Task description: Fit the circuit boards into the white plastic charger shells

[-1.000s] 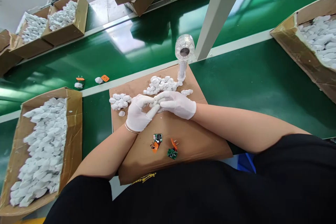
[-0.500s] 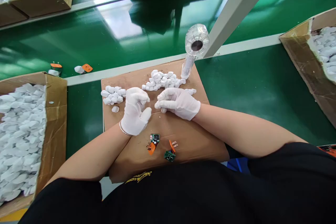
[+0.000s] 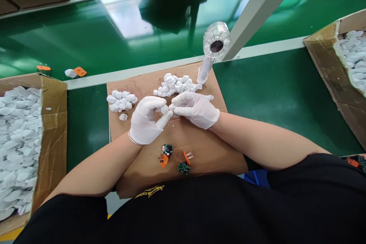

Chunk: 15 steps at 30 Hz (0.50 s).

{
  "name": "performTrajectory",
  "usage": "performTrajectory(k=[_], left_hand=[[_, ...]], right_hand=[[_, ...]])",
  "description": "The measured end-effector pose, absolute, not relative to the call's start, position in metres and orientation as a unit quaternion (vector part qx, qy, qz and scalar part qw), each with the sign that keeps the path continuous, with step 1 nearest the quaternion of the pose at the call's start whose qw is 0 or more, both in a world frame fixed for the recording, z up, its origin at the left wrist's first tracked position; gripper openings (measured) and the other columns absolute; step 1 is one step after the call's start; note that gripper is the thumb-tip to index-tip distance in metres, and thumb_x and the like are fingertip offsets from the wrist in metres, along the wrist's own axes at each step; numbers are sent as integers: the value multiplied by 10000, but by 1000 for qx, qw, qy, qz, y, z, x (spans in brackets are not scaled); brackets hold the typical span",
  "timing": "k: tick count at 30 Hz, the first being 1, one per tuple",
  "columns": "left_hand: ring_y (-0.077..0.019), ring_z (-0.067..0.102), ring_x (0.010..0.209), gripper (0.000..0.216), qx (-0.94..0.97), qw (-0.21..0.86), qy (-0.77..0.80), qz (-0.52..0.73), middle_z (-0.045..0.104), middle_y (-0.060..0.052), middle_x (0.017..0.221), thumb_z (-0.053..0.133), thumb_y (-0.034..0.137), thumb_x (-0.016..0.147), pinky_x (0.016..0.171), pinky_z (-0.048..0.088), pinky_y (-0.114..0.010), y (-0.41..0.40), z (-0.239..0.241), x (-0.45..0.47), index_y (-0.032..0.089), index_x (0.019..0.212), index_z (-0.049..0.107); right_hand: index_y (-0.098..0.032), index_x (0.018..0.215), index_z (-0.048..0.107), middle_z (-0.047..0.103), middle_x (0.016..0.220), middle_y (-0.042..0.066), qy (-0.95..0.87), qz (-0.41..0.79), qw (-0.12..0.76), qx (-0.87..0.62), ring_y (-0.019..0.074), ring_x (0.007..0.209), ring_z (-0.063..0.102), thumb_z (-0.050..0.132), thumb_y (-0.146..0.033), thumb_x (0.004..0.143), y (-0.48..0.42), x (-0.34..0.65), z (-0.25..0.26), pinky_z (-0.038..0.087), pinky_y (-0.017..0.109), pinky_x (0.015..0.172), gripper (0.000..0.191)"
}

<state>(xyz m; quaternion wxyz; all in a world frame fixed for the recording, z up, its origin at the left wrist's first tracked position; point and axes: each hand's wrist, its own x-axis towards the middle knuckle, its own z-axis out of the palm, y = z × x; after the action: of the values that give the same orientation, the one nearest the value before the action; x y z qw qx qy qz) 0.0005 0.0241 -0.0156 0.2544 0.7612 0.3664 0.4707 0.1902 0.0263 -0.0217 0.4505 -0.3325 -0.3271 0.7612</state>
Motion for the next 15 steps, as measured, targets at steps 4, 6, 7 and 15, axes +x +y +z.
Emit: performTrajectory(k=[4, 6, 7, 15], left_hand=[[-155, 630, 776, 314, 765, 246, 363, 472, 638, 29, 756, 780, 222, 789, 803, 551, -371, 24, -15, 0, 269, 1015, 567], [-155, 646, 799, 321, 767, 252, 348, 476, 650, 31, 756, 784, 196, 785, 809, 547, -358, 25, -14, 1, 265, 1017, 573], [-155, 656, 807, 323, 770, 258, 340, 475, 657, 29, 764, 785, 189, 785, 811, 547, -354, 25, -13, 1, 261, 1021, 577], [-165, 648, 790, 377, 796, 246, 322, 450, 704, 19, 783, 817, 219, 769, 831, 520, -404, 26, -8, 0, 270, 1079, 608]], right_hand=[[-161, 833, 708, 741, 881, 29, -335, 764, 451, -316, 153, 865, 696, 891, -248, 608, 28, 191, -24, 575, 323, 843, 303], [-157, 865, 720, 750, 906, 35, -340, 774, 439, -304, 159, 861, 701, 883, -244, 620, 29, 192, -25, 580, 330, 837, 307], [-155, 880, 723, 754, 915, 39, -344, 776, 434, -301, 160, 857, 703, 879, -241, 627, 29, 192, -26, 583, 331, 832, 309], [-133, 899, 721, 765, 869, 41, -387, 777, 396, -299, 153, 820, 711, 857, -204, 649, 28, 195, -19, 574, 313, 809, 294]])
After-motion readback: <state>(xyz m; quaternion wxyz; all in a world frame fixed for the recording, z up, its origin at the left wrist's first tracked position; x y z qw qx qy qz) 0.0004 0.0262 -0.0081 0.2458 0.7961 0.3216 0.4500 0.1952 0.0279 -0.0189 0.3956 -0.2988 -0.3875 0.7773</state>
